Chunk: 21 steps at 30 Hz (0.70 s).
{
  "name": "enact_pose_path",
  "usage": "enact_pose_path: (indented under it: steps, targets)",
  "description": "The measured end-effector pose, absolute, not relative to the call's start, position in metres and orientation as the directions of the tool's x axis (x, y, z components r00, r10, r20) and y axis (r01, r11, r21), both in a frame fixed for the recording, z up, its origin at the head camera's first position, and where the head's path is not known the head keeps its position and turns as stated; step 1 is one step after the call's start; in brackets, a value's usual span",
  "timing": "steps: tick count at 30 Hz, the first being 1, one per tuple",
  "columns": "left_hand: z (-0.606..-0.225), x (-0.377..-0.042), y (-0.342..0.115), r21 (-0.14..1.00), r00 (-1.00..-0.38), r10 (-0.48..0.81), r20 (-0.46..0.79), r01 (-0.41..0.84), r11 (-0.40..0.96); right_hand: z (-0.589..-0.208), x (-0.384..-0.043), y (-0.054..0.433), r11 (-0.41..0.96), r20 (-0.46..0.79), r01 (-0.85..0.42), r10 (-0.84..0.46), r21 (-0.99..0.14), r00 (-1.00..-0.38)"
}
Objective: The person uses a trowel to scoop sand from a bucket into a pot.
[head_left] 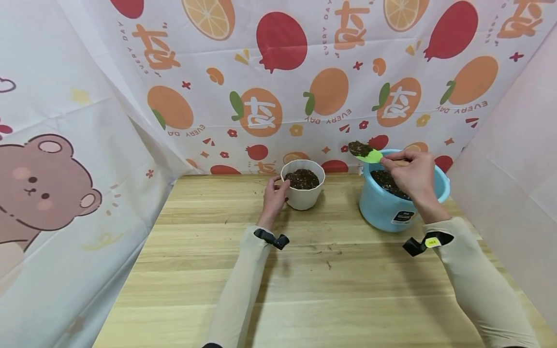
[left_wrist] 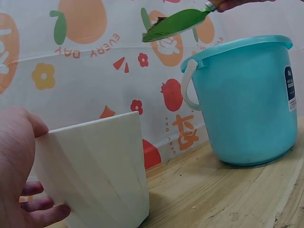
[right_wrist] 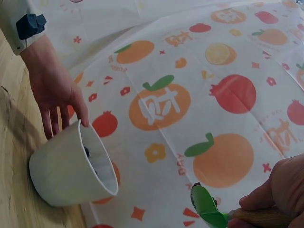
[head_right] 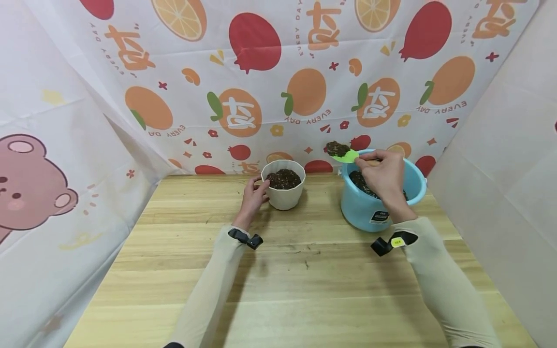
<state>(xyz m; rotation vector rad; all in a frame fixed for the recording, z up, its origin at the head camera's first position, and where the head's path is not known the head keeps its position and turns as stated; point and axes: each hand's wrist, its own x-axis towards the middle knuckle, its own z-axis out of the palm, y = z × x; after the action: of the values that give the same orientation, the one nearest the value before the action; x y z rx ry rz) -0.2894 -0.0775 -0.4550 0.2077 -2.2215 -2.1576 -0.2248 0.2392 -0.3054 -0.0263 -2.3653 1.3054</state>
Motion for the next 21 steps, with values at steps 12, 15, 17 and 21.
enact_pose_path:
  steps: [12,15,17,21]
  targets:
    - [-0.456,-0.289,-0.079,0.998,-0.991,-0.118,-0.062,-0.065,0.025,-0.312,-0.236,0.207,0.58,0.425,-0.26,0.166,-0.772,-0.89]
    - [-0.456,-0.288,-0.078,0.998,-0.991,-0.12,-0.059,-0.062,0.021,-0.315,-0.237,0.2,0.572,0.405,-0.253,0.153,-0.78,-0.902]
    - [-0.457,-0.288,-0.078,0.998,-0.991,-0.122,-0.059,-0.062,0.021,-0.317,-0.238,0.197,0.556,0.386,-0.249,0.142,-0.793,-0.911]
    - [-0.457,-0.288,-0.078,0.998,-0.99,-0.126,-0.058,-0.061,0.019,-0.321,-0.241,0.19,0.549,0.377,-0.258,0.114,-0.795,-0.919]
